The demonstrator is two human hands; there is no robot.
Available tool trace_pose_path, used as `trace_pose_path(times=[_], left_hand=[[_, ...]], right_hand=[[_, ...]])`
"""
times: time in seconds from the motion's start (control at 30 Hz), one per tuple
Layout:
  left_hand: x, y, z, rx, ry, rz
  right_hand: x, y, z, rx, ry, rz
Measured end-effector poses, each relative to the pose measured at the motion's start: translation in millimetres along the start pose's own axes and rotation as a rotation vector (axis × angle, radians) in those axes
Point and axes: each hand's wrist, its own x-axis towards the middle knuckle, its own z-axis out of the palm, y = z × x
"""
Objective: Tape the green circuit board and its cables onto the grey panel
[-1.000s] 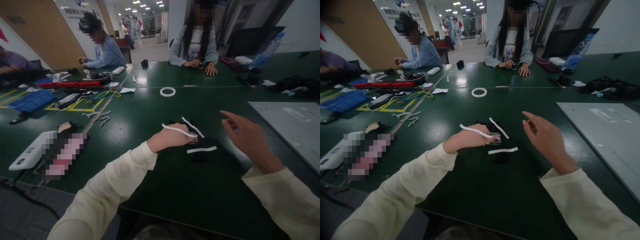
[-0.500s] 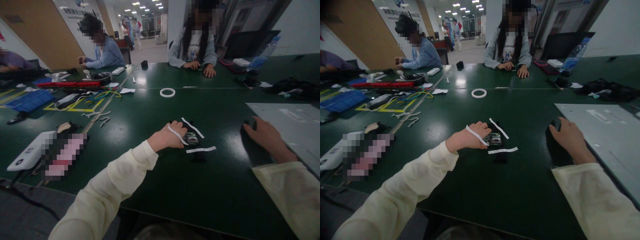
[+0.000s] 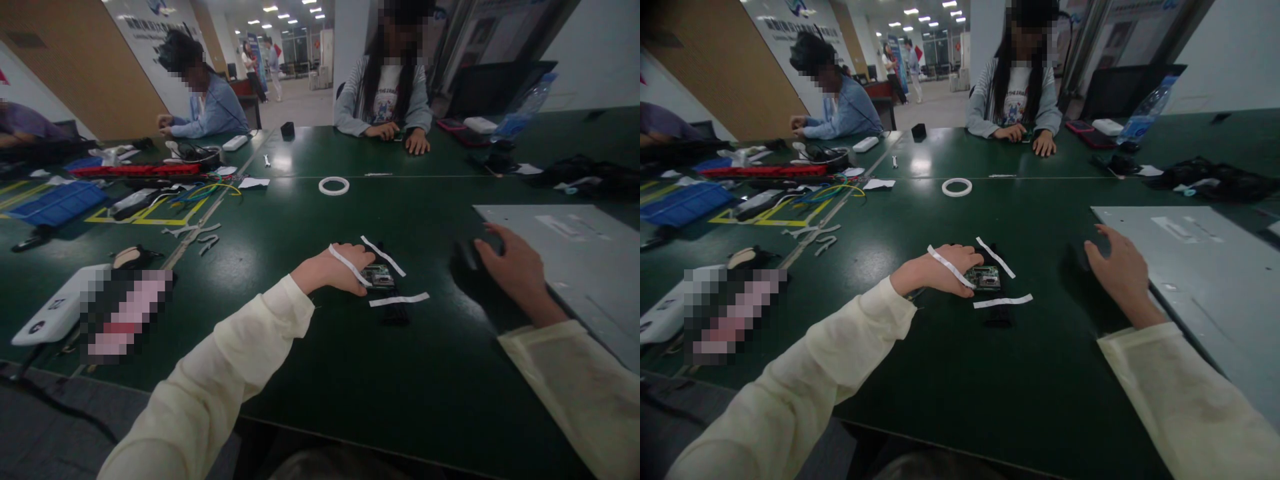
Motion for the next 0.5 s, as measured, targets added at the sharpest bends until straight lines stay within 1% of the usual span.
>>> trace_pose_path(times=[0.13, 0.23, 0.37, 0.5], left_hand=[[-3.1, -1.6, -6.1, -0.045, 0.009, 0.004], [-5.8, -4.8, -10.5, -0.068, 0.043, 0.018], [-8.1, -10.0, -13.4, -0.041, 0.089, 0.027], [-9.2, -11.9, -14.4, -0.02, 0.077, 0.02]], right_hand=[[-6.4, -11.3, -4.2, 0.066, 0.027, -0.001], [-9.3, -15.2, -4.4, 0.089, 0.032, -0.029], [-9.2, -13.6, -2.8, 0.067, 0.036, -0.056], [-5.0, -6.5, -0.9, 0.007, 0.076, -0.028]])
